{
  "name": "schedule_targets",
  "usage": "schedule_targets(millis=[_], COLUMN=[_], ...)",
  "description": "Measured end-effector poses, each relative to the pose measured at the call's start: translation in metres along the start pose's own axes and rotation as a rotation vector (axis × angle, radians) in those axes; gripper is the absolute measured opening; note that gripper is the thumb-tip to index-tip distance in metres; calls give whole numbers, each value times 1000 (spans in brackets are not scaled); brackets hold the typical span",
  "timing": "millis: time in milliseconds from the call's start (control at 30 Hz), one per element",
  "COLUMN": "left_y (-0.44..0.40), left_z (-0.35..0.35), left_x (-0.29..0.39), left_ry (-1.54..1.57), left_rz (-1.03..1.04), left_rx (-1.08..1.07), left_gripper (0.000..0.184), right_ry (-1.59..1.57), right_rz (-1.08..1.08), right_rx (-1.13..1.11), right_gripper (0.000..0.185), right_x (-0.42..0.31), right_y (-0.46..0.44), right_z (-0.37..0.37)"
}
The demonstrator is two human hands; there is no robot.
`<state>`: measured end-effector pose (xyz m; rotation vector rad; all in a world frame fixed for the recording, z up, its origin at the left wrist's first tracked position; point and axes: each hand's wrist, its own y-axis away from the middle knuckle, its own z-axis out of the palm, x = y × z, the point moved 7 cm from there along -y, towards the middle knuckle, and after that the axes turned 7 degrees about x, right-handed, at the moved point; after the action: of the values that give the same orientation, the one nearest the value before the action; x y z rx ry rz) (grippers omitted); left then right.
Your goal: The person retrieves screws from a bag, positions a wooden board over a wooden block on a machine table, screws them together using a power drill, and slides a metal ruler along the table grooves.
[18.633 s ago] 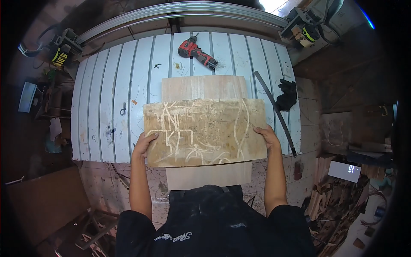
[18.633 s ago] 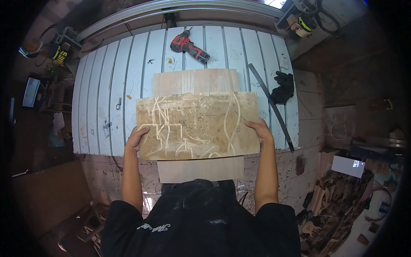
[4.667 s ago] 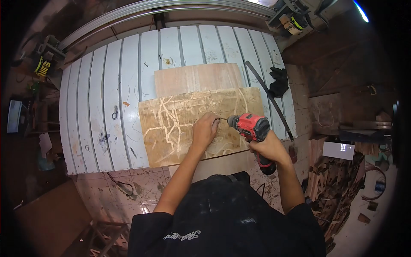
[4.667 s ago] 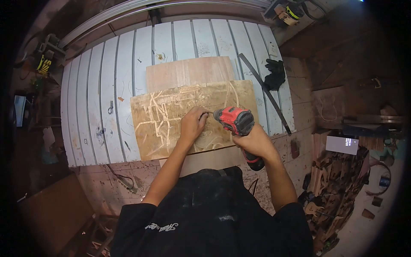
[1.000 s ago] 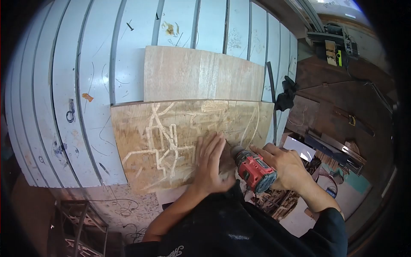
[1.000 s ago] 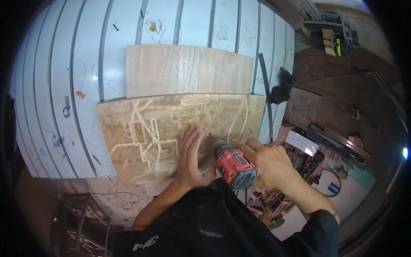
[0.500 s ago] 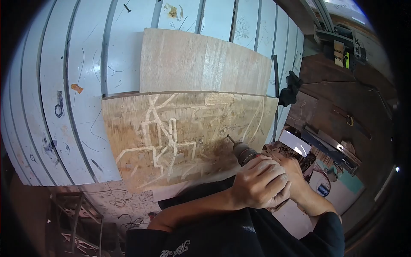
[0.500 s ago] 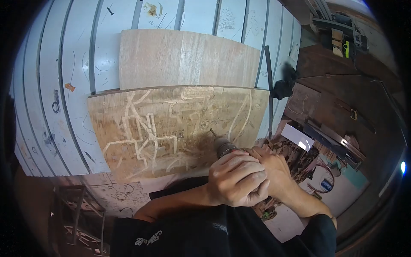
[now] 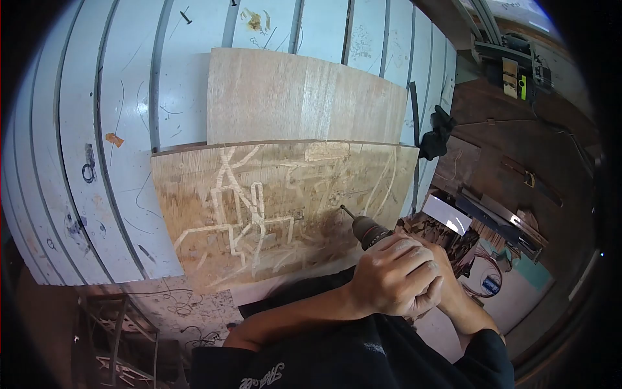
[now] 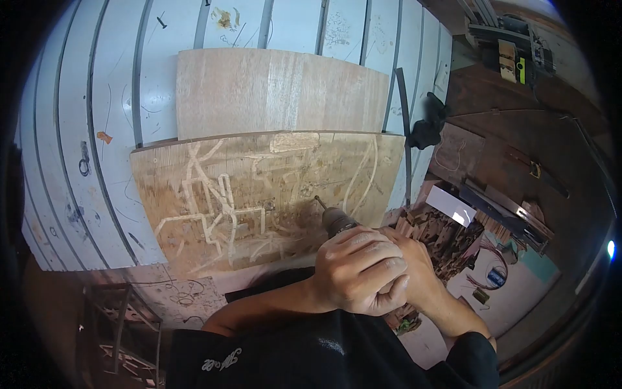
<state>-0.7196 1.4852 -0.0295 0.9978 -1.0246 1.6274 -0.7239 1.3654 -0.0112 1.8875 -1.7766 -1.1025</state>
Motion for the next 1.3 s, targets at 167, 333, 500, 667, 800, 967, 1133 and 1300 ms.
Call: schedule_targets(millis=[167,333,500,667,800,967,1133,1300], left_y=[0,1,-1,-2,-6,-7,-13,-5], left_z=[1,3,4,3,1,1,3,7], left_x=[3,5,6,9,6,2,-5,-12], left_ry=[7,4,-9,-11,12,54,93,171], left_rz=[4,18,11,22,-1,-33,-81,-61], left_rx=[9,-6,-18,-62,-39,-101,-148,-231], left_gripper=[9,9,9,10,11,12,17,20], right_ry=[-50,-65,-61,-85,-77,-141,-143,39], right_rz=[40,4,-23,205,50,138,350,415], right_rx=[3,26,58,253,260,63,-134,-210], right_gripper=[41,40,39,51,59,53,49,44], right_x=[-2,-2,-2,4,3,7,11,33], right_y=[1,4,6,24,26,18,12,32], right_z=[-3,-4,-5,-10,-12,5,11,34])
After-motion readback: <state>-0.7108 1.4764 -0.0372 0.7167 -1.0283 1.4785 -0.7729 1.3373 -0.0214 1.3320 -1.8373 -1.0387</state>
